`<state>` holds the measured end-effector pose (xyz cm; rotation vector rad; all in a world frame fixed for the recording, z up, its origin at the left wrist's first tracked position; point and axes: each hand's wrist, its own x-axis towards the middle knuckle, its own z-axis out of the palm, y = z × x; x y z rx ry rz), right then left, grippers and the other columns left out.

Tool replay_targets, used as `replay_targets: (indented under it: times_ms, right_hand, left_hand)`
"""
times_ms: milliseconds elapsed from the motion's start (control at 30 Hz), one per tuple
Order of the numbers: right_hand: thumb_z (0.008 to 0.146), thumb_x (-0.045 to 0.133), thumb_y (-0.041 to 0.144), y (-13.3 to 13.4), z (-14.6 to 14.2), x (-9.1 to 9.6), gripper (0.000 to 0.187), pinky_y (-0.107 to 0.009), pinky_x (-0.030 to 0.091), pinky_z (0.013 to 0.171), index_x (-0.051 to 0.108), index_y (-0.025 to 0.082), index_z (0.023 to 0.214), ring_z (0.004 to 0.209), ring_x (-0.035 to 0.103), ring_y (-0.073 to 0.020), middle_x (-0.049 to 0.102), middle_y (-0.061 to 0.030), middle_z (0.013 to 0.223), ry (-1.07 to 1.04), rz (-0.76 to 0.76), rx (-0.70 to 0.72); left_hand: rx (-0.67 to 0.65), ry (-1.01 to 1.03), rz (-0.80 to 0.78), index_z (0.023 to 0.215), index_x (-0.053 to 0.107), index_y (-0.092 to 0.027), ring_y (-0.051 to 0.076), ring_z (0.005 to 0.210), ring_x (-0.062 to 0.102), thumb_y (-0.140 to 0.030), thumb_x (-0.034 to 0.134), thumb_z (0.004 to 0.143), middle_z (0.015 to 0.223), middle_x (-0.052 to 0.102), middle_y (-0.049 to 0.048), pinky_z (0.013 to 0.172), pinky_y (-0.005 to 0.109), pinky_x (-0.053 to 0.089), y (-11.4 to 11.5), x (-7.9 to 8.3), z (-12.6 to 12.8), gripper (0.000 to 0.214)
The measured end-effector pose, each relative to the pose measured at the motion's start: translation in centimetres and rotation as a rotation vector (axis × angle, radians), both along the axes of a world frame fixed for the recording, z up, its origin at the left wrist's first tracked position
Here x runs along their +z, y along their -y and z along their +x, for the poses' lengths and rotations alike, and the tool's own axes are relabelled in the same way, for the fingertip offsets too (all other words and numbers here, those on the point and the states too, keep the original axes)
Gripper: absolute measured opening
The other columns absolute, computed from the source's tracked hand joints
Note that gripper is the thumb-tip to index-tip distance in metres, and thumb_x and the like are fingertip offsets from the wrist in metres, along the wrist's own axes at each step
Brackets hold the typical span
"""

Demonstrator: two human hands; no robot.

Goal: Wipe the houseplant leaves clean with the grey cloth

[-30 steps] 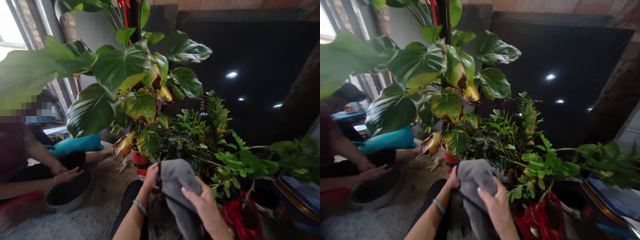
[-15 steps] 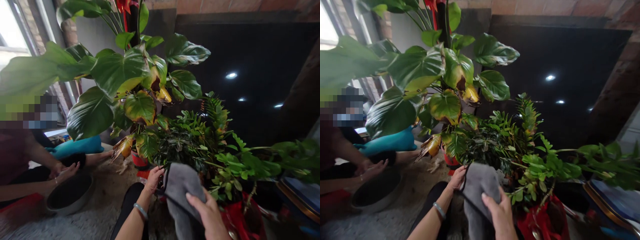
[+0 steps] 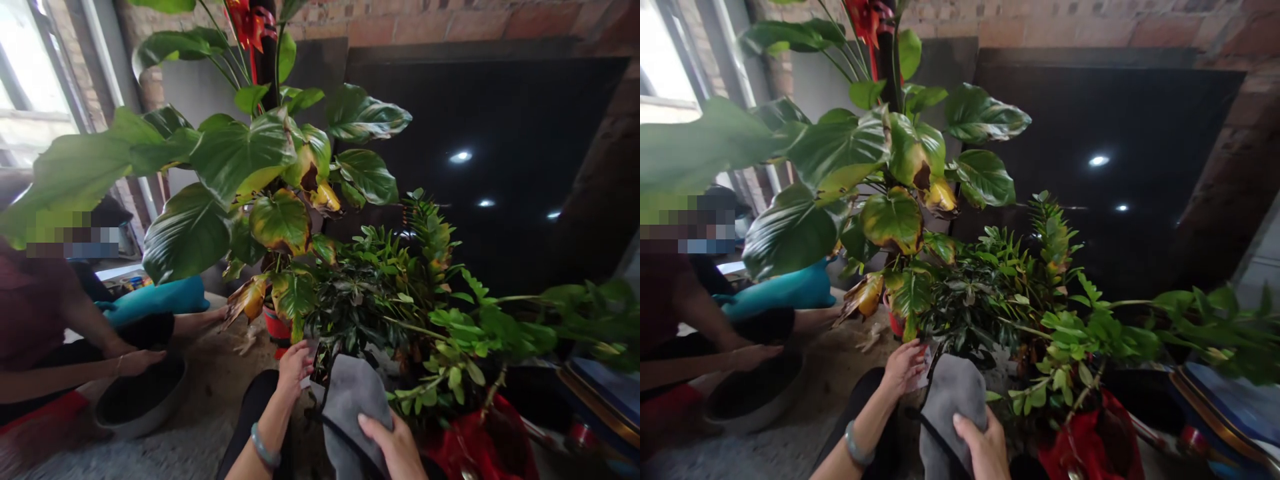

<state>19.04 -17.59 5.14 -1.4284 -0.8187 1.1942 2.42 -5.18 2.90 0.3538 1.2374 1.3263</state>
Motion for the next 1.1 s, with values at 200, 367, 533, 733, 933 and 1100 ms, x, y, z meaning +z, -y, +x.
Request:
replay_targets:
  times_ms: [200, 367, 533, 733, 933, 1100]
  right_hand:
    - [0.053, 0.072, 0.044, -1.3, 1.5, 1.2, 0.045, -0.042, 0.052, 0.082, 0.072, 0.017, 0.089, 0.095, 0.067, -0.0369, 0.075, -0.013, 0.086, 0.407, 0.089, -0.196]
    - [0.063, 0.06, 0.035, -0.5, -1.6, 0.9, 0.044, -0.042, 0.05, 0.086, 0.067, 0.018, 0.103, 0.099, 0.066, -0.0337, 0.072, -0.0148, 0.101, 0.619, 0.313, -0.19]
    - [0.064, 0.058, 0.038, 1.2, -2.9, 1.5, 0.045, -0.041, 0.051, 0.086, 0.066, 0.016, 0.103, 0.097, 0.066, -0.0333, 0.072, -0.0159, 0.103, 0.563, 0.309, -0.286]
    - [0.061, 0.057, 0.042, 2.6, -1.8, 1.9, 0.052, -0.04, 0.051, 0.089, 0.069, 0.016, 0.104, 0.103, 0.065, -0.0334, 0.072, -0.0148, 0.108, 0.447, 0.258, -0.239]
    - [0.055, 0.062, 0.04, 2.8, -1.2, 2.2, 0.057, -0.036, 0.054, 0.084, 0.069, 0.016, 0.106, 0.097, 0.068, -0.0324, 0.075, -0.011, 0.101, 0.184, 0.188, -0.217]
    - [0.051, 0.065, 0.035, 3.7, -0.1, 2.3, 0.057, -0.039, 0.053, 0.085, 0.071, 0.017, 0.105, 0.098, 0.067, -0.0327, 0.075, -0.0096, 0.1, 0.067, 0.147, -0.119]
  left_hand:
    - [-0.095, -0.103, 0.296, 0.1, 0.069, -0.018, 0.019, 0.08, 0.064, -0.029, 0.079, 0.057, 0.092, 0.07, 0.0062, 0.068, 0.026, 0.049, 6.6, 3.8, 0.4, 0.045]
    - [-0.471, 0.074, 0.387, 0.124, 0.062, -0.018, 0.032, 0.12, 0.054, -0.042, 0.085, 0.054, 0.123, 0.065, 0.0117, 0.101, 0.036, 0.042, 11.4, 4.8, 4.0, 0.077]
    - [-0.485, 0.238, 0.242, 0.128, 0.058, -0.017, 0.033, 0.125, 0.051, -0.047, 0.087, 0.049, 0.127, 0.063, 0.0137, 0.106, 0.037, 0.039, 12.0, 3.7, 4.9, 0.09]
    - [-0.547, 0.262, 0.185, 0.13, 0.055, -0.017, 0.034, 0.114, 0.058, -0.039, 0.09, 0.039, 0.117, 0.068, 0.013, 0.1, 0.038, 0.043, 12.0, 3.4, 5.3, 0.1]
    - [-0.611, 0.253, 0.177, 0.136, 0.048, -0.018, 0.03, 0.104, 0.061, -0.033, 0.09, 0.037, 0.109, 0.07, 0.0112, 0.091, 0.033, 0.046, 11.4, 3.2, 5.6, 0.108]
    - [-0.641, 0.265, 0.122, 0.14, 0.043, -0.018, 0.025, 0.082, 0.065, -0.024, 0.09, 0.035, 0.099, 0.071, 0.0102, 0.078, 0.033, 0.05, 11.2, 3.2, 5.5, 0.115]
